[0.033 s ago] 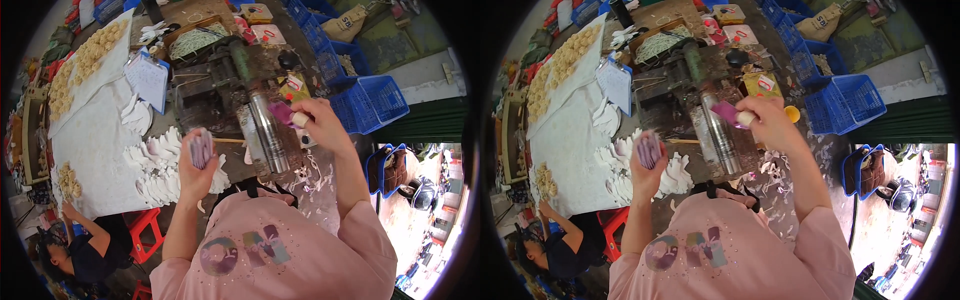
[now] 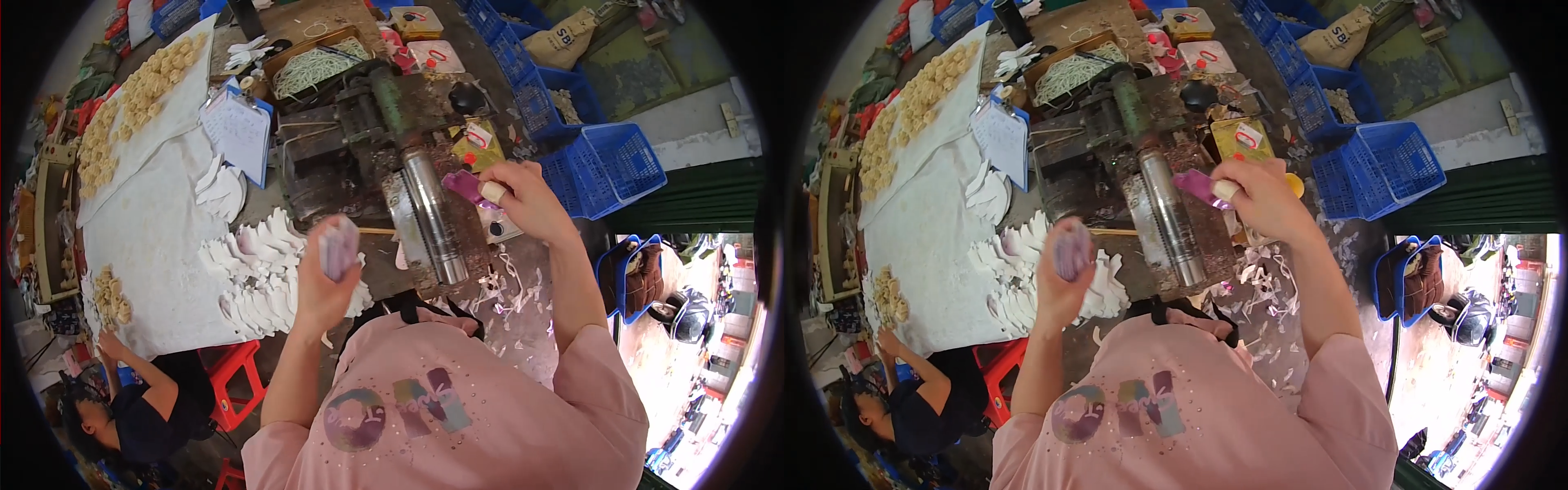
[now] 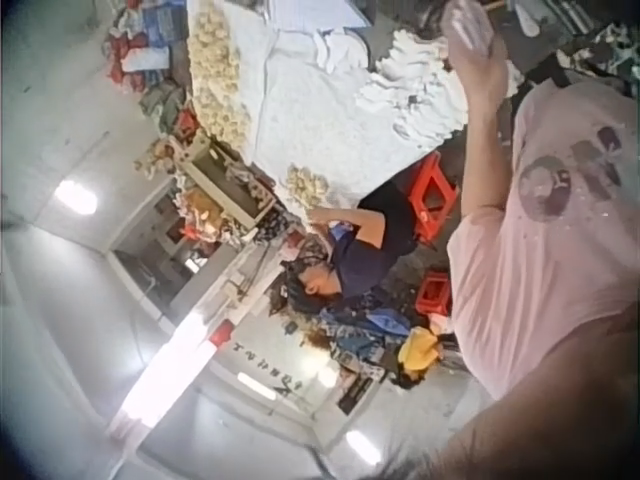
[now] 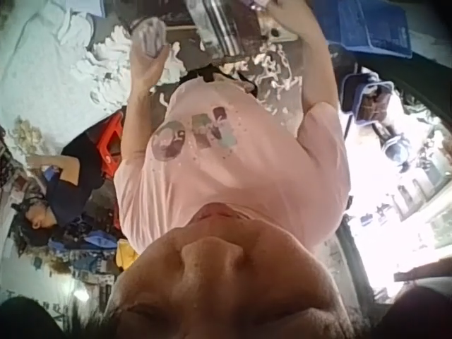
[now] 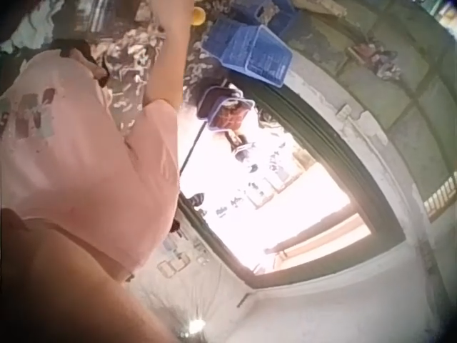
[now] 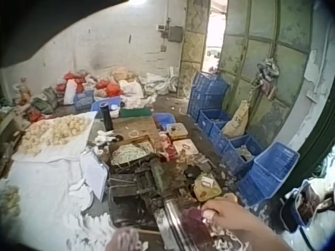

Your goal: The recorder is using a machine to apply glue or adhesive to shoe upper components and then stack them.

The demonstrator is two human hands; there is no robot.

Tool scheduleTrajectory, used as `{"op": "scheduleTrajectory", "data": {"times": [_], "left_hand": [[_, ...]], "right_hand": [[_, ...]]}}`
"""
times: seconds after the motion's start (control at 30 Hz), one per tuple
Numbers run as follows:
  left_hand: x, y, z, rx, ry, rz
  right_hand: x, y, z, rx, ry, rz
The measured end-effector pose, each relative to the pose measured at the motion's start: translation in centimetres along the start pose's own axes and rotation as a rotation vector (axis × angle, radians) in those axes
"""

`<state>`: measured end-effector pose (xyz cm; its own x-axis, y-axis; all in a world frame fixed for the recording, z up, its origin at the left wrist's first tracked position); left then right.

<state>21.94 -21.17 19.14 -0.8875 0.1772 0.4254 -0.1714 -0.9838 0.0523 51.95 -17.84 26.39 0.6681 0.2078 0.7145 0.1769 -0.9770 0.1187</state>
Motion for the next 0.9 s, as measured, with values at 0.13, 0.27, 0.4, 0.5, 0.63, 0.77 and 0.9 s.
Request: {"op": "scheduleTrajectory", "data": {"times": [0.13,0.27,0.4,0.5,0.63,0.77,0.9], "left_hand": [[-2.3,0.1,3.9,-0.221,-0.342,-0.296],[-3.8,-0.6,4.5,-0.163,-0.285,-0.478],[-4.0,-1.1,4.2,-0.116,-0.222,-0.413],[-3.5,-0.4,2.8,-0.097,-0.121,-0.28],[0.1,0.6,1.3,-0.127,-0.026,-0.151],[7.4,0.5,-4.2,0.012,-0.217,0.151],[14.8,-0.5,-10.6,0.041,-0.797,0.495]], "right_hand": [[-1.0,0.2,3.5,-0.121,-0.045,-0.153],[-3.5,-0.1,2.2,-0.095,-0.116,-0.248],[-5.0,0.0,2.8,0.039,-0.115,0.081],[-4.6,0.0,3.1,-0.103,-0.36,0.125],[-4.0,0.6,4.2,-0.117,-0.428,0.208],[-4.8,0.4,4.1,-0.152,-0.559,0.225],[-5.4,0.2,3.5,-0.143,-0.574,0.243]]}}
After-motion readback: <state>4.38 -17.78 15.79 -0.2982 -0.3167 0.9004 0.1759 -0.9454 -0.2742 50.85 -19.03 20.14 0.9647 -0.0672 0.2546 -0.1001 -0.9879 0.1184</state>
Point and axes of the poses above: each hand's wrist, its own y-axis away from the middle knuckle, its own x-axis out of the back of the hand, z = x × y, the point moved 1 cm from there along -y, towards the middle knuckle, and after that the axes turned 12 degrees about -y, right-handed, at the moved point
